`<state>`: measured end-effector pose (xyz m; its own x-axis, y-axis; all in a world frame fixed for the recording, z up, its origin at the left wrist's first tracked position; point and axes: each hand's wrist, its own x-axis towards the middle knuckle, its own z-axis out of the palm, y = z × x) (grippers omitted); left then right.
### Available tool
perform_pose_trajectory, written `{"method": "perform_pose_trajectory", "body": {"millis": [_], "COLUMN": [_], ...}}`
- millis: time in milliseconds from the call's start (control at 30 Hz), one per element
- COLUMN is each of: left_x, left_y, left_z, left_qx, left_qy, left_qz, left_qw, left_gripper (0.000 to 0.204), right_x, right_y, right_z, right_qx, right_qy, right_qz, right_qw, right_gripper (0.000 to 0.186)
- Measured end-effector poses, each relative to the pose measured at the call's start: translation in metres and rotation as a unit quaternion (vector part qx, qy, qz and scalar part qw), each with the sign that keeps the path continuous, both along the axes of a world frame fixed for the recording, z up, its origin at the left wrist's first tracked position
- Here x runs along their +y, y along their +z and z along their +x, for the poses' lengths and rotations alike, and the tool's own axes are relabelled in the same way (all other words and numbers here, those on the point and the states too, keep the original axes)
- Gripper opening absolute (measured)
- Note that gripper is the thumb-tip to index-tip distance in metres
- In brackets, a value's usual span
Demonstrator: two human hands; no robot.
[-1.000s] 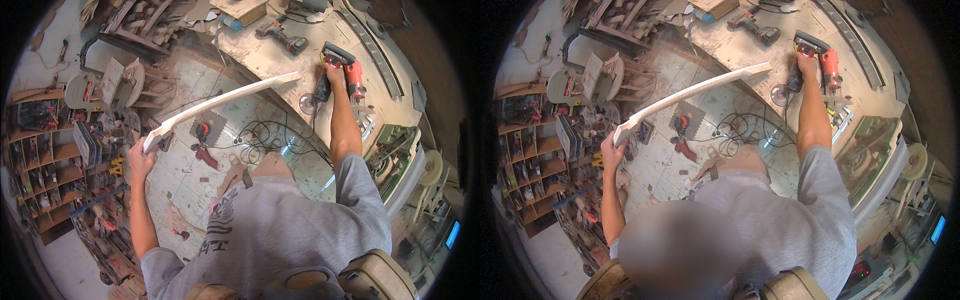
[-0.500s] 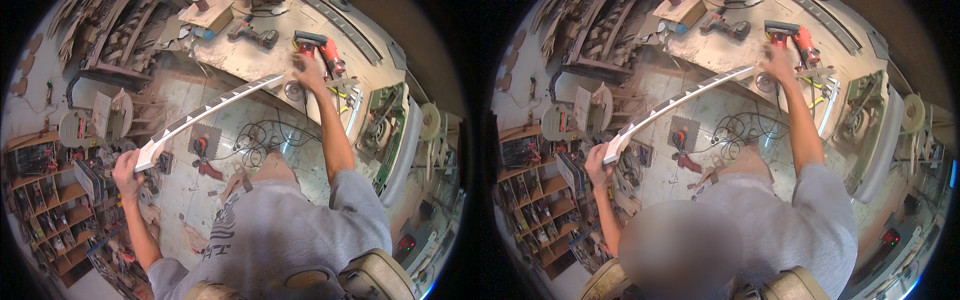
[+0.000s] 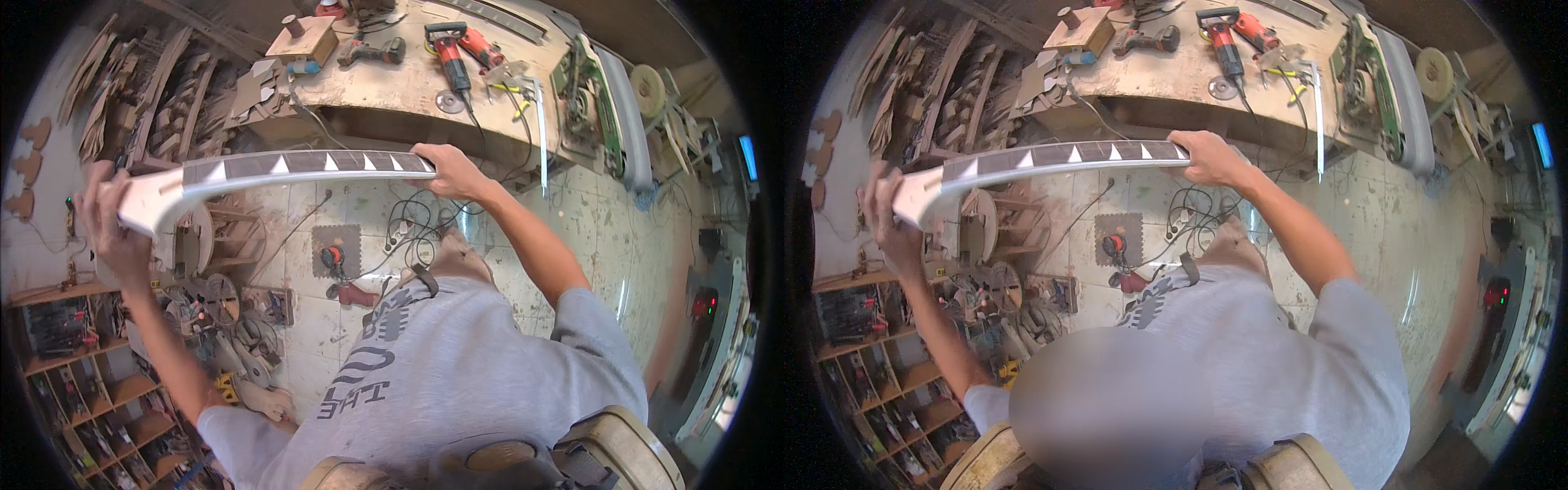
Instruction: The person uses a handheld power sander to sand the back of a wooden guitar neck on a workbench, then rotates the neck to show different sides.
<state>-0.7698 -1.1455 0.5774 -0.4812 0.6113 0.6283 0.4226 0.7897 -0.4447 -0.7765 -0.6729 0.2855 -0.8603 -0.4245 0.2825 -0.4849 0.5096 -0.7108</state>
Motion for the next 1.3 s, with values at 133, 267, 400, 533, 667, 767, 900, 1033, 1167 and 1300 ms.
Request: {"method": "perform_pose_trajectory", "body": {"millis": [133, 267, 400, 533, 667, 767, 900, 1033, 1167, 1300], "left_x": [0.026, 0.171, 0.280, 0.299, 0.307, 0.311, 0.309, 0.312, 0.315, 0.317], "left_y": [-0.132, -0.241, -0.226, -0.237, -0.242, -0.239, -0.240, -0.232, -0.220, -0.213], "left_z": [-0.030, 0.030, 0.064, 0.048, 0.037, 0.030, 0.021, 0.013, 0.008, 0.007], "left_qx": [-0.005, -0.509, -0.527, -0.490, -0.488, -0.486, -0.482, -0.460, -0.446, -0.455], "left_qy": [-0.089, -0.273, -0.332, -0.288, -0.267, -0.271, -0.317, -0.286, -0.257, -0.259], "left_qz": [0.597, 0.651, 0.768, 0.822, 0.829, 0.829, 0.816, 0.839, 0.855, 0.849], "left_qw": [0.797, 0.494, 0.150, 0.051, 0.051, 0.051, 0.034, 0.059, 0.062, 0.070], "left_gripper": [0.058, 0.067, 0.080, 0.078, 0.081, 0.080, 0.078, 0.076, 0.073, 0.068], "right_x": [-0.024, -0.023, -0.021, -0.019, -0.002, 0.022, 0.052, 0.059, 0.054, 0.053], "right_y": [0.042, 0.050, 0.066, 0.082, 0.093, 0.094, 0.097, 0.103, 0.105, 0.106], "right_z": [0.084, 0.140, 0.185, 0.208, 0.225, 0.239, 0.245, 0.238, 0.233, 0.231], "right_qx": [-0.137, -0.168, 0.018, 0.080, 0.049, -0.014, -0.127, -0.126, -0.110, -0.098], "right_qy": [-0.129, -0.229, -0.348, -0.356, -0.368, -0.383, -0.352, -0.318, -0.316, -0.314], "right_qz": [-0.039, -0.068, 0.038, 0.070, 0.059, 0.023, -0.013, -0.061, -0.065, -0.049], "right_qw": [0.981, 0.956, 0.937, 0.929, 0.927, 0.923, 0.927, 0.938, 0.940, 0.943], "right_gripper": [0.045, 0.055, 0.061, 0.063, 0.064, 0.060, 0.055, 0.050, 0.046, 0.046]}}
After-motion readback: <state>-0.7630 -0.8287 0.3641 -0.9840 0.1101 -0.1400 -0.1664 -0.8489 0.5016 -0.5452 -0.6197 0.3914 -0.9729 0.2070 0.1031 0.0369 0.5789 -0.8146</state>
